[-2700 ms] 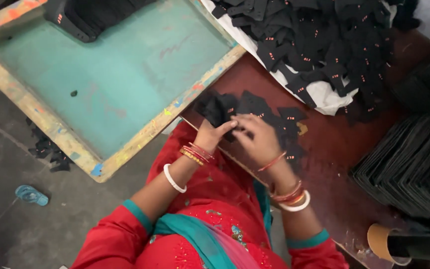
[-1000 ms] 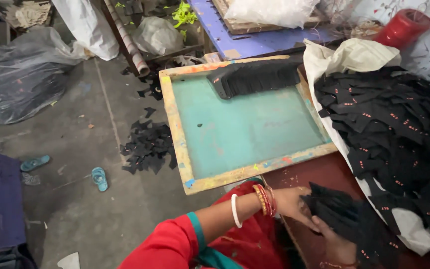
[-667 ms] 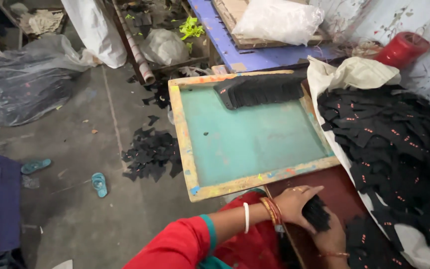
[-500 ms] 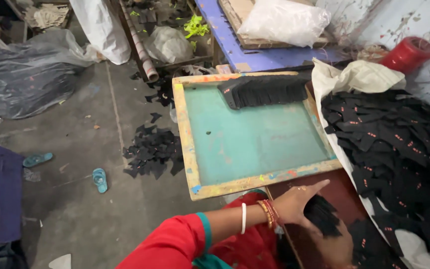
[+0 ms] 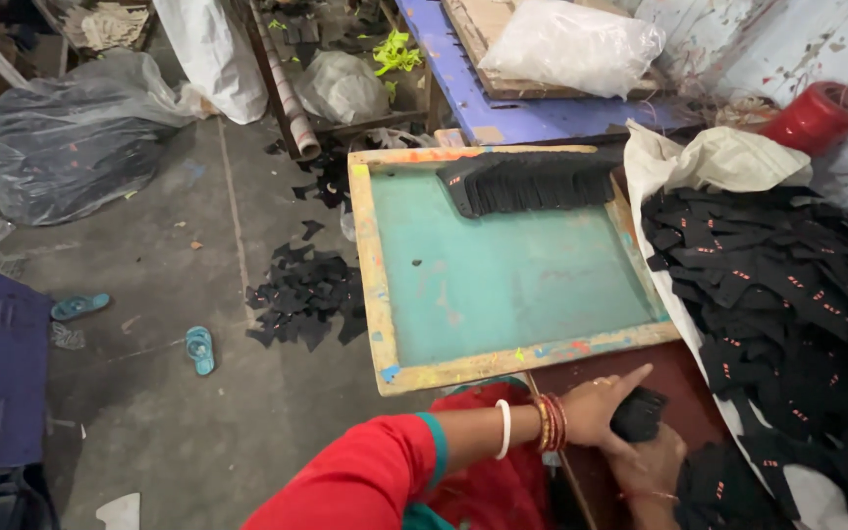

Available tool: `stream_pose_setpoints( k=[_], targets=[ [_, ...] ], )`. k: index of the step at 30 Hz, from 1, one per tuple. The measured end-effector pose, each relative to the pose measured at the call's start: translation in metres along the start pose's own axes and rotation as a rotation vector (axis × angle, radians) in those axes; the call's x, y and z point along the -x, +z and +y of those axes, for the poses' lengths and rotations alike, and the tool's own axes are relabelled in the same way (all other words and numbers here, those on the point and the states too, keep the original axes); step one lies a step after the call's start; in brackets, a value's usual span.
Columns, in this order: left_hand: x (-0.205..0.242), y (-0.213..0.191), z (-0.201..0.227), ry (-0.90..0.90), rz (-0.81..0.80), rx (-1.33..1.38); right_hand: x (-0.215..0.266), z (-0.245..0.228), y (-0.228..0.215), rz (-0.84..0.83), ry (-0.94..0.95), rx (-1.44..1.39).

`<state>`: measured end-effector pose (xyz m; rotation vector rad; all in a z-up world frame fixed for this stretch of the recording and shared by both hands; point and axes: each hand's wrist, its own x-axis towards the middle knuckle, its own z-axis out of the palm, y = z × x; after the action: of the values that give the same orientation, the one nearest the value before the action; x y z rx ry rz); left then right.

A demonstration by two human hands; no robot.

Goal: The person sorts a pile of black fabric pieces with orange text on a wooden table. They pick up pieces, align them, and place them into a stack on a teal tray to the left.

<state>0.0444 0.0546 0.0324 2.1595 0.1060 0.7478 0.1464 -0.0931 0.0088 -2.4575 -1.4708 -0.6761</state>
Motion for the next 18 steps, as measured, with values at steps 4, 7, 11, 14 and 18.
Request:
stream_pose_setpoints(
  k=[4,7,11,14,18],
  targets=[
    [-0.001,-0.031,0.02,-0.081,-0.085,0.185,-0.014,-0.022,-0.033,-0.073,0.239,-0.253],
    [0.006,-0.026,0.006,-0.08,-0.128,0.15,0.0,-0.017,-0.028,-0.002,0.233,-0.577],
    [0.014,-0.015,-0.004,-0.055,-0.133,0.097,-0.001,-0.01,-0.03,-0.295,0.089,-0.419],
    [0.021,-0.009,-0.007,0.04,-0.089,0.05,0.004,-0.007,-0.031,-0.156,0.324,-0.695],
    [0.024,0.001,-0.014,0.046,-0.13,-0.035,0.027,0.027,0.004,-0.22,0.187,-0.587]
  ],
)
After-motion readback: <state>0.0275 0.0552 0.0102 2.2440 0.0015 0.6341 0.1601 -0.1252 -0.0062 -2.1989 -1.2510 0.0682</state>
